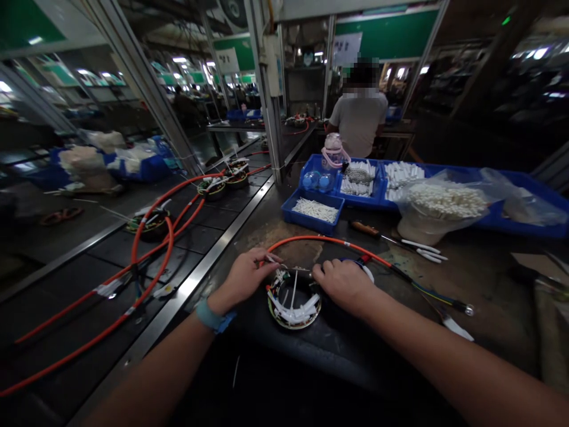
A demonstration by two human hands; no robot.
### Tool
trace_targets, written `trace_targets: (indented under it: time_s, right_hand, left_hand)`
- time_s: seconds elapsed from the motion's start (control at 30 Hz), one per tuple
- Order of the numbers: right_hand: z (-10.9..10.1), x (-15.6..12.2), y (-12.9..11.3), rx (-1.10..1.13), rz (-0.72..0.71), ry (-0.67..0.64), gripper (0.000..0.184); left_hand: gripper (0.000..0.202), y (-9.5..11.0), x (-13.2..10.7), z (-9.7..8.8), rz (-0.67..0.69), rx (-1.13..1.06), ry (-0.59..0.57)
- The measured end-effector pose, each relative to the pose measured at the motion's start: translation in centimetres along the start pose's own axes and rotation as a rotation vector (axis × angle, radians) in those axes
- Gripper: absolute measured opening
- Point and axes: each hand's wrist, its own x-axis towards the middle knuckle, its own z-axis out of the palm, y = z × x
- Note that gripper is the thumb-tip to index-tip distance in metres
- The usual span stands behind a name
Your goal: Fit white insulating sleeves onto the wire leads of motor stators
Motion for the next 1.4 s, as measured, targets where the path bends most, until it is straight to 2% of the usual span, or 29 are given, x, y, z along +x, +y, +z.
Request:
trace_targets:
  time_s: [0.07, 0.17, 0.2, 0.23, 0.27, 0.3, 0.37, 0.43, 0.47, 0.53, 0.6, 0.7, 0.77, 0.83, 0.97, 1.0, 1.07, 1.17, 1.27, 1.4]
  right_hand:
    - [0.3, -0.5, 0.3, 0.0, 0.002, -0.011, 0.027]
    - [0.7, -1.2, 0.5, 0.021, 0.032, 0.007, 0.029]
    - [0.7, -1.3, 0.5, 0.031, 0.036, 0.019, 0.03]
    - [0.7, -1.2, 0.4, 0.039, 0.034, 0.032, 0.031]
    - [0.6, -1.1, 0.3, 0.047, 0.02, 0.042, 0.031]
    - [0.5, -0.9, 0.1, 0.053, 0.002, 0.049, 0.03]
    - [0.2, -0.3, -0.3, 0.052, -0.029, 0.053, 0.029]
    - [-0.2, 0.3, -0.7, 0.044, -0.058, 0.06, 0.028]
    - [-0.4, 0.6, -0.9, 0.038, -0.073, 0.063, 0.028]
    - [-0.6, 0.9, -1.1, 0.025, -0.101, 0.06, 0.028]
    - [-0.7, 0.9, -1.0, 0.01, -0.112, 0.047, 0.028]
    - [-0.1, -0.3, -0.2, 0.015, -0.084, 0.028, 0.031]
    - [0.6, -1.7, 0.6, 0.035, -0.035, 0.011, 0.033]
    - [1.4, -3.5, 1.2, 0.056, -0.002, 0.003, 0.038]
    - [1.5, -6.4, 0.9, 0.12, -0.029, 0.003, 0.043]
    - [1.2, -6.6, 0.6, 0.143, -0.041, -0.005, 0.041]
    - [0.5, -6.6, -0.2, 0.183, -0.066, -0.019, 0.037]
    - [-0.5, -5.9, -1.0, 0.208, -0.086, -0.022, 0.032]
    - [-0.7, -5.3, -1.0, 0.205, -0.108, -0.003, 0.03]
    - [0.0, -5.1, -0.8, 0.187, -0.145, 0.016, 0.027]
  left_hand:
    - [0.012, -0.4, -0.8, -0.2, -0.01, -0.071, 0.086]
    - [0.018, -1.2, -2.1, -0.7, -0.049, -0.227, 0.38]
    - [0.021, -1.5, -2.3, -0.9, -0.086, -0.26, 0.46]
    - [0.024, -1.6, -2.5, -1.1, -0.132, -0.279, 0.492]
    - [0.028, -1.7, -2.4, -1.3, -0.176, -0.287, 0.462]
    - [0.034, -1.6, -2.2, -1.4, -0.205, -0.286, 0.375]
    - [0.043, -1.2, -1.6, -1.6, -0.195, -0.259, 0.118]
    - [0.037, -0.5, -0.7, -1.6, -0.13, -0.208, -0.09]
    - [0.029, -0.2, -0.4, -1.5, -0.096, -0.179, -0.148]
    - [0.017, 0.1, 0.2, -1.4, -0.057, -0.133, -0.171]
    - [0.013, 0.1, 0.4, -1.3, -0.057, -0.115, -0.119]
    - [0.02, -0.5, -0.1, -1.5, -0.101, -0.11, 0.013]
    - [0.027, -0.7, -0.7, -1.9, -0.15, -0.131, 0.046]
    - [0.037, -0.6, -1.5, -2.2, -0.214, -0.19, -0.062]
    - [0.066, 1.1, -1.9, -1.6, -0.245, -0.204, -0.49]
    - [0.067, 1.6, -1.7, -1.2, -0.222, -0.165, -0.562]
    - [0.054, 2.5, -1.0, -0.5, -0.166, -0.088, -0.651]
    - [0.026, 3.2, -0.1, 0.3, -0.108, -0.032, -0.708]
    - [0.027, 3.0, -0.1, 0.5, -0.123, -0.076, -0.688]
    - [0.031, 2.7, -1.1, 0.5, -0.185, -0.223, -0.605]
